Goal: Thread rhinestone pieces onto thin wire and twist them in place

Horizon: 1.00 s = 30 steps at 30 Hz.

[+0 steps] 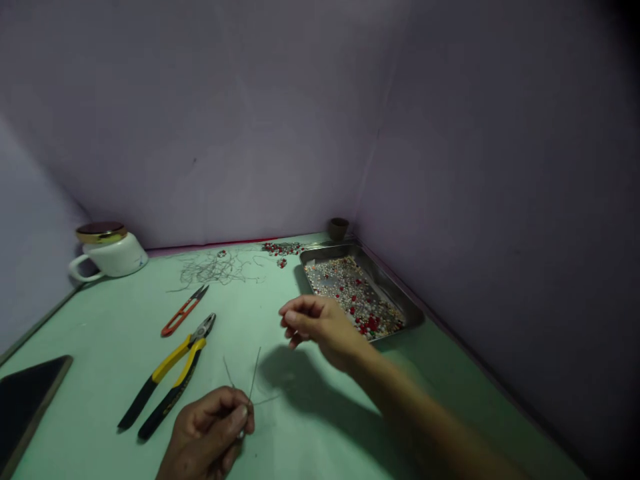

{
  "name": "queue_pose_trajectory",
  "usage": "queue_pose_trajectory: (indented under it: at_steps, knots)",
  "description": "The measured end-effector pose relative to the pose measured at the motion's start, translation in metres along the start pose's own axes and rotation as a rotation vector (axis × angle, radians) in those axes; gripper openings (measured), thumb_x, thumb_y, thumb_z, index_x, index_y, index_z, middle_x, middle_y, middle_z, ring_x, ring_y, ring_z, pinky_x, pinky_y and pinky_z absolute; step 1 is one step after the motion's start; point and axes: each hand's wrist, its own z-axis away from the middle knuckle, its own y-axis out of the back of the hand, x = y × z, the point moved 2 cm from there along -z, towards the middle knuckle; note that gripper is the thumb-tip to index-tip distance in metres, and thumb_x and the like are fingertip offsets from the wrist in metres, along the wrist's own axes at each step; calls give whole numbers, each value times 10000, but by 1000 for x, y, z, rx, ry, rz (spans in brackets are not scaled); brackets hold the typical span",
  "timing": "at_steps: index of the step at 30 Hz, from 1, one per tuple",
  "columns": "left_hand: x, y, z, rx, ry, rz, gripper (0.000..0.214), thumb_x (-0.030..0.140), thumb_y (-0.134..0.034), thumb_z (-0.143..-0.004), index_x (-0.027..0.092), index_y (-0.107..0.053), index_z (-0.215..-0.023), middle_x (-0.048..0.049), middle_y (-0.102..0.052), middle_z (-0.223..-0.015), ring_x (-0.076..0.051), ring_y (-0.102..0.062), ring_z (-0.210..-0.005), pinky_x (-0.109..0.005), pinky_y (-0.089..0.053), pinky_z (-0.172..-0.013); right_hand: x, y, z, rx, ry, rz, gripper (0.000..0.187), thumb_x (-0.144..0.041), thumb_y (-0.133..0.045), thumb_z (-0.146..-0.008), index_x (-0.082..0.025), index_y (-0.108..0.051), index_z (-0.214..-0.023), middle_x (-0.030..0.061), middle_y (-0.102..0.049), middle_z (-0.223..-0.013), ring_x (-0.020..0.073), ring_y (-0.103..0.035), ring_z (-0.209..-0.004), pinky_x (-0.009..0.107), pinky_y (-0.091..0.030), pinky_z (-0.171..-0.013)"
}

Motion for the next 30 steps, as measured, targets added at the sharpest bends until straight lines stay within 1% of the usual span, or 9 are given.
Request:
queue_pose_trajectory:
  at_steps: [3,5,7,11,14,18,21,25,30]
  knots:
    - [-5,1,1,30,-36,2,302,375,-739,-542,132,-562,-568,41,-474,-464,-7,-279,-345,-132,-134,-349,35,-28,-3,-50,-115,-256,196,-246,-719,-603,-131,-622,-729,18,-599,-643,100,-548,-547,243,-471,-539]
    - [-10,0,-1,41,-3,-20,300,392,-718,-560,141,-553,-582,65,-412,-396,-13,-257,-329,-128,-132,-339,53,-36,-7,-62,-142,-388,261,-256,-757,-567,-107,-633,-741,14,-597,-616,84,-534,-511,225,-465,-519]
    - [-15,-3,-3,23,37,-54,297,413,-677,-589,151,-536,-574,82,-357,-333,-18,-228,-304,-128,-133,-320,65,-36,-10,-49,-151,-545,295,-244,-768,-568,-90,-641,-785,1,-591,-608,61,-522,-498,198,-466,-527]
    - [-17,-4,-5,-44,72,-76,240,349,-619,-627,154,-518,-529,78,-363,-301,-15,-212,-270,-133,-128,-294,76,-26,-11,-5,-195,-754,285,-151,-760,-591,-83,-636,-838,-3,-608,-635,62,-565,-553,190,-492,-604]
    - [-17,-1,-5,-104,111,-41,219,318,-608,-637,152,-525,-521,63,-412,-314,-13,-233,-245,-137,-121,-278,78,-21,-11,-47,-210,-751,257,-125,-728,-640,-80,-628,-873,11,-626,-657,80,-594,-580,210,-506,-620]
    - [-16,3,-4,-110,152,40,191,293,-640,-606,151,-532,-536,22,-536,-423,-20,-335,-258,-132,-143,-272,78,-21,-10,-89,-230,-712,230,-119,-709,-667,-85,-623,-877,16,-640,-678,79,-599,-571,208,-508,-604]
    - [-13,3,-4,-117,186,49,215,315,-655,-581,153,-526,-521,35,-510,-388,-18,-309,-229,-129,-140,-247,77,-22,-11,-87,-246,-709,220,-120,-718,-656,-94,-624,-854,8,-645,-673,79,-602,-572,210,-509,-607]
    - [-9,3,-4,-115,197,70,228,325,-660,-584,158,-520,-517,61,-449,-334,-17,-285,-221,-120,-158,-231,75,-24,-11,-86,-251,-687,201,-174,-728,-652,-88,-628,-804,3,-626,-628,70,-577,-526,193,-490,-551]
    - [-8,5,-5,-165,190,70,219,324,-648,-620,158,-534,-535,53,-465,-343,-24,-290,-223,-118,-183,-212,77,-25,-10,-94,-232,-647,210,-205,-731,-647,-82,-640,-790,1,-609,-626,59,-545,-522,219,-486,-604]
